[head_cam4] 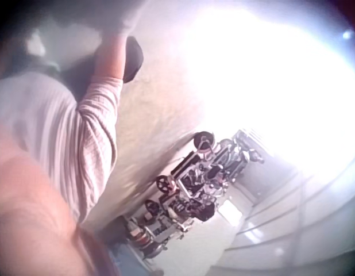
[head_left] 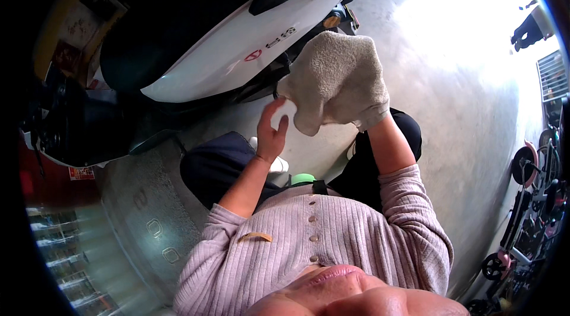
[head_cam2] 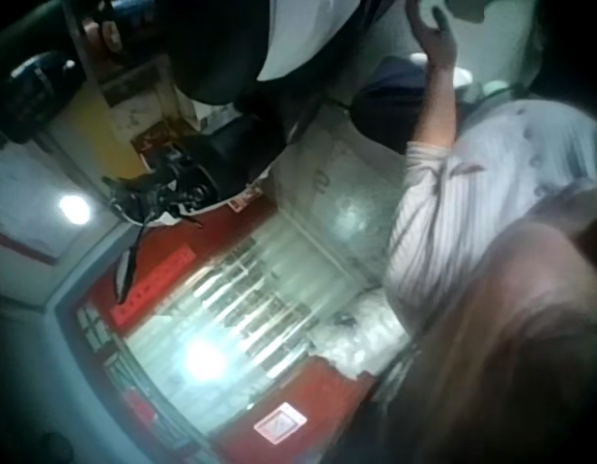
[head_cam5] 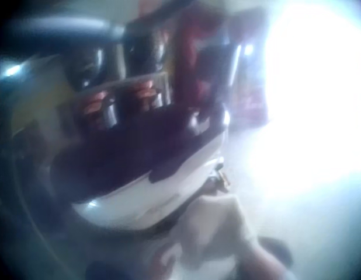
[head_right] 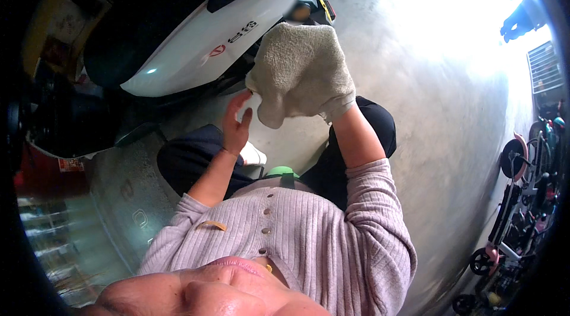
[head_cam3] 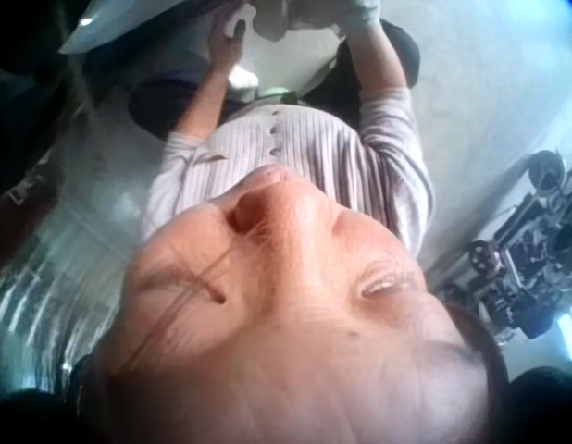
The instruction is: The person sits on a small stool and wipes the body panels of a white electric scooter with a cloth. They clean the side panels, the area around the seat, and the front section near the handlebars.
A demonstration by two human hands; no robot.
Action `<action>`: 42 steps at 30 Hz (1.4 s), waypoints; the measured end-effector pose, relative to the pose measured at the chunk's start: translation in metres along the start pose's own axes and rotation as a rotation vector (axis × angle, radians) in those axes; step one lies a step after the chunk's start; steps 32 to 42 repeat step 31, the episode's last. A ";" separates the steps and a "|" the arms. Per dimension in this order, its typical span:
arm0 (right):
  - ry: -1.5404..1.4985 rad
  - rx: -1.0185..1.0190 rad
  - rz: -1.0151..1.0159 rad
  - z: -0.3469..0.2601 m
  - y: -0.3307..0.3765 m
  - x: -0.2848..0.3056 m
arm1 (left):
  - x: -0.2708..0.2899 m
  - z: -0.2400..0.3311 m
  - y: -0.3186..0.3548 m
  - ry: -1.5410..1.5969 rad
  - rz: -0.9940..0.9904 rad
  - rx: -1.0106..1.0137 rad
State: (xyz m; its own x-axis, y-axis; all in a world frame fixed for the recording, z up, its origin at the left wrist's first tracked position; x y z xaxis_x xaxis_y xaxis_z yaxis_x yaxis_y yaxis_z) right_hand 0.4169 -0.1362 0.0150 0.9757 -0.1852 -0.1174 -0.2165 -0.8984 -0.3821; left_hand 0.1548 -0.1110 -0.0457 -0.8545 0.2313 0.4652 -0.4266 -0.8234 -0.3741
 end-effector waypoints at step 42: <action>1.632 -0.032 -0.332 -0.132 -0.020 0.009 | 0.148 -0.033 0.138 0.103 -0.701 0.810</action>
Point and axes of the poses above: each hand's wrist, its own y-axis away from the middle knuckle, its own x-axis out of the back of the hand, z = x × y, the point moved 3 cm from there along -y, towards the middle knuckle, and after that the axes turned 11 degrees about -y, right-handed, at the moved point
